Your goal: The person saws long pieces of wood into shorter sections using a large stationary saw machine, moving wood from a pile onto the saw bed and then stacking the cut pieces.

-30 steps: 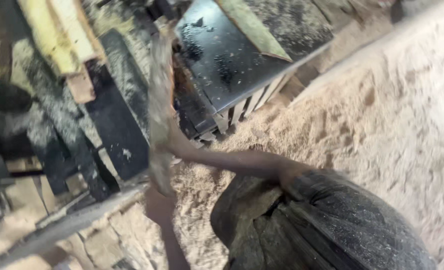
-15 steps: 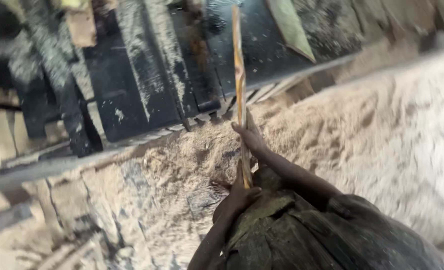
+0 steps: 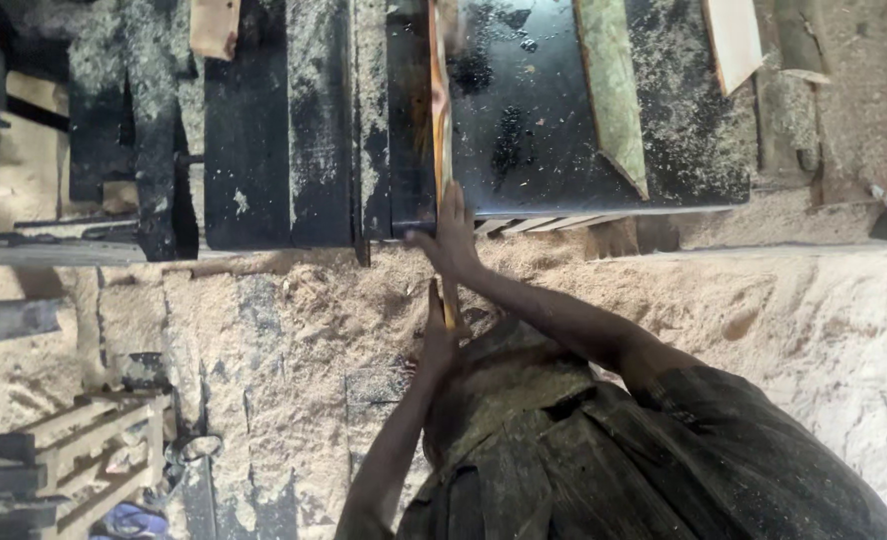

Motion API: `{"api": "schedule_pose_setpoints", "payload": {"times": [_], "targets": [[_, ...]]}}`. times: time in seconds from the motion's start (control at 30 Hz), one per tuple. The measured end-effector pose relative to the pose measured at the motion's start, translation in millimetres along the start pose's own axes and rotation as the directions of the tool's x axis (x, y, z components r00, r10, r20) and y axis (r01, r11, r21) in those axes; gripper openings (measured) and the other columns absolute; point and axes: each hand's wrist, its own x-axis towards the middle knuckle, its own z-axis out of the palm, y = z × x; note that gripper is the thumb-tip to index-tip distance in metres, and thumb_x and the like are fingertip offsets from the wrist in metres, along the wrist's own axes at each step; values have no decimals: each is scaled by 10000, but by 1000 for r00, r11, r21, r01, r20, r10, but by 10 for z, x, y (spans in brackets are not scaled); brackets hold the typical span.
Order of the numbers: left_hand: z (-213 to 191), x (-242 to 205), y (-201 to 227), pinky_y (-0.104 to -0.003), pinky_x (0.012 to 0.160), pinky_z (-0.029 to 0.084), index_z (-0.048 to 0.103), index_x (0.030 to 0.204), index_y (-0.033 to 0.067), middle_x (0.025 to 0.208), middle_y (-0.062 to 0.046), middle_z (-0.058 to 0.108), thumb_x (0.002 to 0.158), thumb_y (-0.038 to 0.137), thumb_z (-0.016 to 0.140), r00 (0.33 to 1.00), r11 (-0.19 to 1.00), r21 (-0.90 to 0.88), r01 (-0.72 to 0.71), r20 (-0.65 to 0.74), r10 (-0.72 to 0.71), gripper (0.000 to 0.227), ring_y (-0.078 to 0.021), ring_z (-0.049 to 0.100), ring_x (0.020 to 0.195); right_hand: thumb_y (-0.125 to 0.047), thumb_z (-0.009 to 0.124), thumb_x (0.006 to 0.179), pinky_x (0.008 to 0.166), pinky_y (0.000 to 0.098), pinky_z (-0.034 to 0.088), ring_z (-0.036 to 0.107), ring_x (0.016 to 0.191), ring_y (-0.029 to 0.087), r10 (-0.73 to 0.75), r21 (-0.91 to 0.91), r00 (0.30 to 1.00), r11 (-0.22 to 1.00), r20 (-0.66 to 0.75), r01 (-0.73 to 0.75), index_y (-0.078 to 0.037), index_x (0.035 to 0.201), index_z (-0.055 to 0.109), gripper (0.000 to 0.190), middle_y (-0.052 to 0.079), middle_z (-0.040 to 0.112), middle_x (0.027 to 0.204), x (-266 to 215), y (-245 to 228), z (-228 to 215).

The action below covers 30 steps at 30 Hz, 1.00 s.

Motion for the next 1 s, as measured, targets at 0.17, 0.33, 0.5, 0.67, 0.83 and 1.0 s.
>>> {"api": "schedule_pose_setpoints", "payload": {"times": [0.17,0.33,0.5,0.67,0.83,1.0], "targets": [[203,517,651,-374,1022,476,12,1584,59,1481,-181,339,622,45,902,888,970,-59,-236,-418,190,1311,-306,419,1310,-551,673,948,1250,675,-9,21,1605,413,0,58,996,998,-85,4,73,1602,-72,1171,291,18,1722,945,-66,-255],[270,599,641,-487,1108,466,299,1486,42,1474,-228,350,725,194,939,718,896,60,-440,-576,391,1007,-371,408,1389,-577,655,939,1249,625,38,93,1577,379,116,9,991,993,-69,-116,45,1598,5,1116,250,66,1689,1085,-412,-619],[-96,558,541,-478,1100,455,692,1310,68,1363,-87,665,853,198,892,485,403,749,-525,-125,865,515,-266,612,1309,-358,420,1028,984,508,504,602,1166,401,270,304,956,906,116,-293,-81,1622,264,674,241,527,1438,271,-393,-612],[-351,608,717,-515,1091,439,774,1124,51,1222,-115,733,820,110,778,427,184,797,-575,101,899,310,-315,648,1251,-205,497,1092,1233,452,344,367,1528,407,-210,319,971,918,-118,237,6,1578,356,548,299,365,1638,-626,43,-403],[-412,1163,1085,-551,1180,396,760,1198,47,1291,-155,723,904,111,745,508,263,767,-586,94,856,302,-319,643,1282,-151,510,1050,1216,419,358,404,1501,398,-174,331,975,920,-139,211,10,1582,354,577,295,379,1613,-21,105,-376],[-354,1872,1560,-502,1205,423,759,1223,72,1316,-146,713,892,18,753,565,328,770,-547,50,824,335,-320,659,1256,-167,521,1051,1116,431,499,570,1349,403,-215,242,952,933,-220,267,-38,1587,359,575,295,460,1555,915,191,-528]]}}
